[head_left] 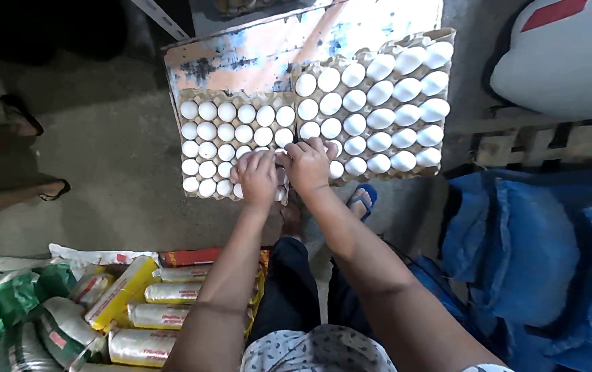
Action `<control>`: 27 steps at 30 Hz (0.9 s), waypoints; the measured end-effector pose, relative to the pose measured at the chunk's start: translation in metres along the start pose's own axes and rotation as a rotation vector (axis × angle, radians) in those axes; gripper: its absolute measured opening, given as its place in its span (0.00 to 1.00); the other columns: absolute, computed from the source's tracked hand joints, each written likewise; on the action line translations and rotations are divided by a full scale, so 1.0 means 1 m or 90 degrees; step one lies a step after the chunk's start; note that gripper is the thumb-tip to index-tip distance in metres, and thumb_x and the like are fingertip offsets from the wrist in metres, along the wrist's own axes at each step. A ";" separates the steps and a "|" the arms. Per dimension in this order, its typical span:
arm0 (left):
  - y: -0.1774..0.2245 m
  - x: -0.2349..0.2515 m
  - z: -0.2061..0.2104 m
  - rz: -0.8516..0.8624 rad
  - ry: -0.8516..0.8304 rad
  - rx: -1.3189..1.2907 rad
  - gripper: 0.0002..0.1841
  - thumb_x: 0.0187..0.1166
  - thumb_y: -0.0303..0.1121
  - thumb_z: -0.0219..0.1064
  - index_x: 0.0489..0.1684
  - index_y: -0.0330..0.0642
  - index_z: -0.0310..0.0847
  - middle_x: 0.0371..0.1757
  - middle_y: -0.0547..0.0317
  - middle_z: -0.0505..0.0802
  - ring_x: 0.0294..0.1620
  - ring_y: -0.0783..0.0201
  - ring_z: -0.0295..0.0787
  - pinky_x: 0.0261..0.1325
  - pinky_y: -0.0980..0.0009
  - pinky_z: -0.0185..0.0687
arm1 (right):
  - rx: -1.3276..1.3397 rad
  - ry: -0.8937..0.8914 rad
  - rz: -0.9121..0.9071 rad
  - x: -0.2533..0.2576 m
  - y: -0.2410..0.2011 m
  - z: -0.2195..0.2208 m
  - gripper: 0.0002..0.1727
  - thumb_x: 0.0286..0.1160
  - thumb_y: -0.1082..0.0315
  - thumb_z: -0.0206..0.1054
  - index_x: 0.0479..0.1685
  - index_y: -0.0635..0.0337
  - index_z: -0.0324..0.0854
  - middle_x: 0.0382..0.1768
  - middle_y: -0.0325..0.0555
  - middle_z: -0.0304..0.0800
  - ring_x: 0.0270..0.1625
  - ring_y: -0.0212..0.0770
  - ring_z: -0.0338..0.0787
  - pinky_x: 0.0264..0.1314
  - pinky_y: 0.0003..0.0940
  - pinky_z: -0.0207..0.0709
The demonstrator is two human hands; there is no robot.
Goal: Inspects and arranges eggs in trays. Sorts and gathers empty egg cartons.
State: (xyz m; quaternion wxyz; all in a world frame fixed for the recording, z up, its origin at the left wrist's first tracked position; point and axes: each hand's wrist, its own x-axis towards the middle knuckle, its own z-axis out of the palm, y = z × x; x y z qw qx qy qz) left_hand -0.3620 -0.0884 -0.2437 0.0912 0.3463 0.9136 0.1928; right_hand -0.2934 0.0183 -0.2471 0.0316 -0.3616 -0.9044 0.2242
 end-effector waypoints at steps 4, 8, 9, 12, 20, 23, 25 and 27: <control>0.011 0.039 0.003 0.036 -0.118 0.055 0.19 0.82 0.48 0.69 0.66 0.53 0.89 0.60 0.59 0.94 0.71 0.47 0.82 0.71 0.38 0.68 | 0.036 0.106 -0.048 -0.047 0.011 -0.002 0.11 0.78 0.56 0.69 0.41 0.50 0.93 0.35 0.41 0.94 0.48 0.51 0.90 0.63 0.61 0.73; 0.012 0.053 0.011 0.090 -0.097 0.098 0.17 0.80 0.48 0.71 0.59 0.50 0.93 0.53 0.57 0.96 0.65 0.48 0.86 0.66 0.40 0.71 | 0.026 0.171 -0.085 -0.097 0.035 -0.005 0.12 0.78 0.52 0.66 0.45 0.43 0.94 0.38 0.35 0.95 0.52 0.44 0.89 0.71 0.55 0.65; 0.013 0.054 0.010 0.088 -0.098 0.099 0.17 0.80 0.48 0.71 0.58 0.50 0.93 0.52 0.57 0.96 0.65 0.48 0.86 0.65 0.40 0.71 | 0.023 0.177 -0.083 -0.104 0.041 -0.009 0.13 0.78 0.52 0.65 0.45 0.42 0.94 0.40 0.35 0.95 0.54 0.44 0.89 0.72 0.55 0.64; 0.023 0.061 0.002 0.013 -0.132 0.084 0.17 0.79 0.50 0.72 0.53 0.48 0.94 0.52 0.56 0.97 0.67 0.47 0.85 0.68 0.38 0.68 | 0.026 0.180 -0.066 -0.110 0.058 -0.025 0.13 0.78 0.52 0.65 0.47 0.44 0.94 0.43 0.37 0.96 0.56 0.47 0.90 0.72 0.59 0.66; 0.036 0.100 0.008 0.001 -0.151 0.089 0.19 0.83 0.46 0.69 0.68 0.53 0.89 0.59 0.54 0.94 0.71 0.44 0.82 0.70 0.33 0.66 | 0.106 0.175 0.157 -0.052 0.123 -0.088 0.21 0.83 0.54 0.63 0.62 0.59 0.88 0.62 0.58 0.90 0.69 0.63 0.83 0.74 0.70 0.65; 0.042 0.098 0.006 -0.037 -0.147 0.107 0.18 0.83 0.44 0.68 0.68 0.54 0.89 0.61 0.52 0.93 0.71 0.42 0.81 0.69 0.33 0.67 | 0.160 0.159 0.273 -0.022 0.154 -0.111 0.29 0.85 0.50 0.59 0.73 0.64 0.80 0.72 0.66 0.80 0.79 0.67 0.73 0.85 0.64 0.56; 0.058 0.086 0.002 -0.076 -0.166 0.079 0.22 0.86 0.44 0.63 0.76 0.48 0.82 0.68 0.44 0.88 0.72 0.38 0.79 0.70 0.35 0.70 | 0.215 0.105 0.356 -0.001 0.176 -0.125 0.35 0.89 0.47 0.53 0.83 0.66 0.70 0.81 0.69 0.70 0.85 0.67 0.65 0.90 0.59 0.52; 0.078 0.062 -0.001 -0.116 -0.198 0.002 0.25 0.90 0.44 0.58 0.79 0.39 0.76 0.73 0.39 0.85 0.76 0.39 0.79 0.77 0.40 0.72 | 0.283 0.017 0.426 0.016 0.197 -0.135 0.37 0.93 0.45 0.44 0.87 0.66 0.63 0.85 0.70 0.63 0.88 0.64 0.62 0.91 0.59 0.53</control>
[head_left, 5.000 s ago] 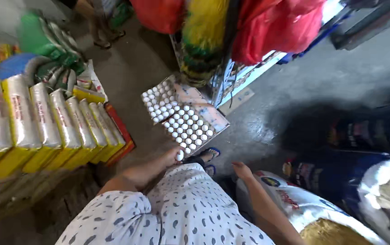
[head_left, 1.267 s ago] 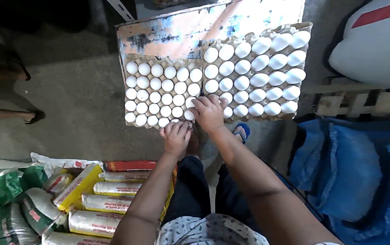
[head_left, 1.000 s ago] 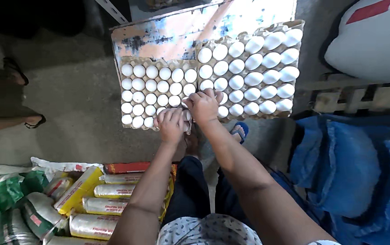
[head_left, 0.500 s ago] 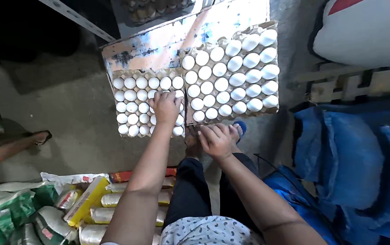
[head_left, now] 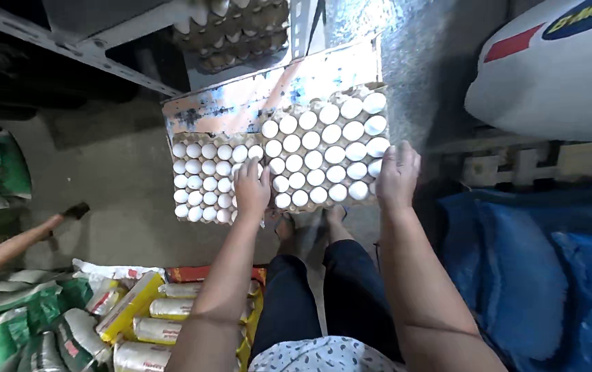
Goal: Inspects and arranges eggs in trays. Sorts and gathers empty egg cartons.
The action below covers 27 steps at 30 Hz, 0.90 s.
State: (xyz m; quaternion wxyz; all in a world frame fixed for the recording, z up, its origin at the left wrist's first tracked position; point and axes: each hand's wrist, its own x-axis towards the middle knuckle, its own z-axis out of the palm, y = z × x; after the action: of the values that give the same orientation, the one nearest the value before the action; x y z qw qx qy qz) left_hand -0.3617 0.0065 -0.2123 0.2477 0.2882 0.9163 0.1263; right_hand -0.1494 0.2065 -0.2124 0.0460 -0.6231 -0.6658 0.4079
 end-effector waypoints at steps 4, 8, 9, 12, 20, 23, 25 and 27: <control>0.029 -0.037 0.022 -0.130 -0.068 -0.141 0.30 0.92 0.45 0.55 0.85 0.33 0.66 0.77 0.36 0.81 0.77 0.44 0.80 0.81 0.46 0.72 | 0.033 -0.118 0.089 0.029 0.003 -0.017 0.36 0.95 0.44 0.38 0.74 0.65 0.79 0.74 0.66 0.79 0.80 0.61 0.76 0.82 0.64 0.64; 0.048 -0.028 0.031 -0.272 -0.063 -0.201 0.31 0.93 0.47 0.54 0.87 0.35 0.65 0.75 0.35 0.83 0.76 0.43 0.81 0.81 0.45 0.71 | 0.034 -0.174 0.111 0.039 0.006 -0.031 0.35 0.95 0.43 0.41 0.73 0.63 0.81 0.73 0.65 0.80 0.79 0.61 0.77 0.81 0.65 0.65; 0.052 -0.023 0.031 -0.306 -0.054 -0.217 0.30 0.93 0.49 0.53 0.85 0.36 0.69 0.73 0.35 0.84 0.74 0.42 0.82 0.79 0.43 0.72 | 0.043 -0.184 0.119 0.042 0.009 -0.033 0.35 0.94 0.43 0.41 0.73 0.62 0.81 0.74 0.64 0.80 0.79 0.61 0.77 0.81 0.65 0.66; 0.059 -0.009 0.033 -0.372 -0.010 -0.248 0.28 0.93 0.52 0.50 0.66 0.36 0.85 0.60 0.36 0.90 0.65 0.42 0.85 0.72 0.40 0.75 | 0.097 -0.201 0.141 0.054 0.017 -0.035 0.34 0.94 0.43 0.44 0.69 0.63 0.83 0.71 0.62 0.82 0.77 0.58 0.79 0.80 0.63 0.67; 0.076 0.020 0.036 -0.330 -0.033 -0.314 0.30 0.92 0.55 0.50 0.76 0.39 0.79 0.72 0.39 0.86 0.77 0.45 0.79 0.80 0.40 0.68 | 0.256 -0.195 0.204 0.066 0.041 -0.045 0.31 0.95 0.46 0.45 0.65 0.67 0.80 0.60 0.60 0.85 0.58 0.48 0.85 0.66 0.51 0.76; 0.077 0.032 0.037 -0.308 -0.064 -0.211 0.32 0.92 0.57 0.50 0.74 0.38 0.80 0.70 0.37 0.86 0.76 0.41 0.79 0.79 0.37 0.67 | 0.329 -0.189 0.216 0.068 0.054 -0.042 0.27 0.94 0.50 0.50 0.68 0.66 0.79 0.69 0.59 0.83 0.69 0.50 0.83 0.74 0.52 0.74; 0.080 0.028 0.033 -0.313 -0.068 -0.184 0.33 0.93 0.57 0.46 0.77 0.39 0.78 0.73 0.37 0.85 0.78 0.41 0.77 0.81 0.37 0.66 | 0.370 -0.210 0.221 0.069 0.060 -0.041 0.27 0.95 0.51 0.47 0.74 0.64 0.77 0.73 0.58 0.80 0.72 0.49 0.82 0.75 0.51 0.75; 0.086 0.012 0.029 -0.278 -0.031 -0.146 0.30 0.93 0.53 0.48 0.78 0.38 0.77 0.74 0.35 0.84 0.78 0.40 0.77 0.80 0.39 0.67 | 0.347 -0.229 0.192 0.064 0.058 -0.050 0.28 0.96 0.52 0.45 0.79 0.62 0.73 0.79 0.60 0.76 0.78 0.53 0.77 0.80 0.54 0.70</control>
State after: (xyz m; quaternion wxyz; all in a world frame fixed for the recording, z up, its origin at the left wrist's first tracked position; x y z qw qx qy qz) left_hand -0.3150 0.0854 -0.2087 0.3223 0.0563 0.9303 0.1658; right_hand -0.0886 0.2801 -0.2430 0.0313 -0.5975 -0.4305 0.6758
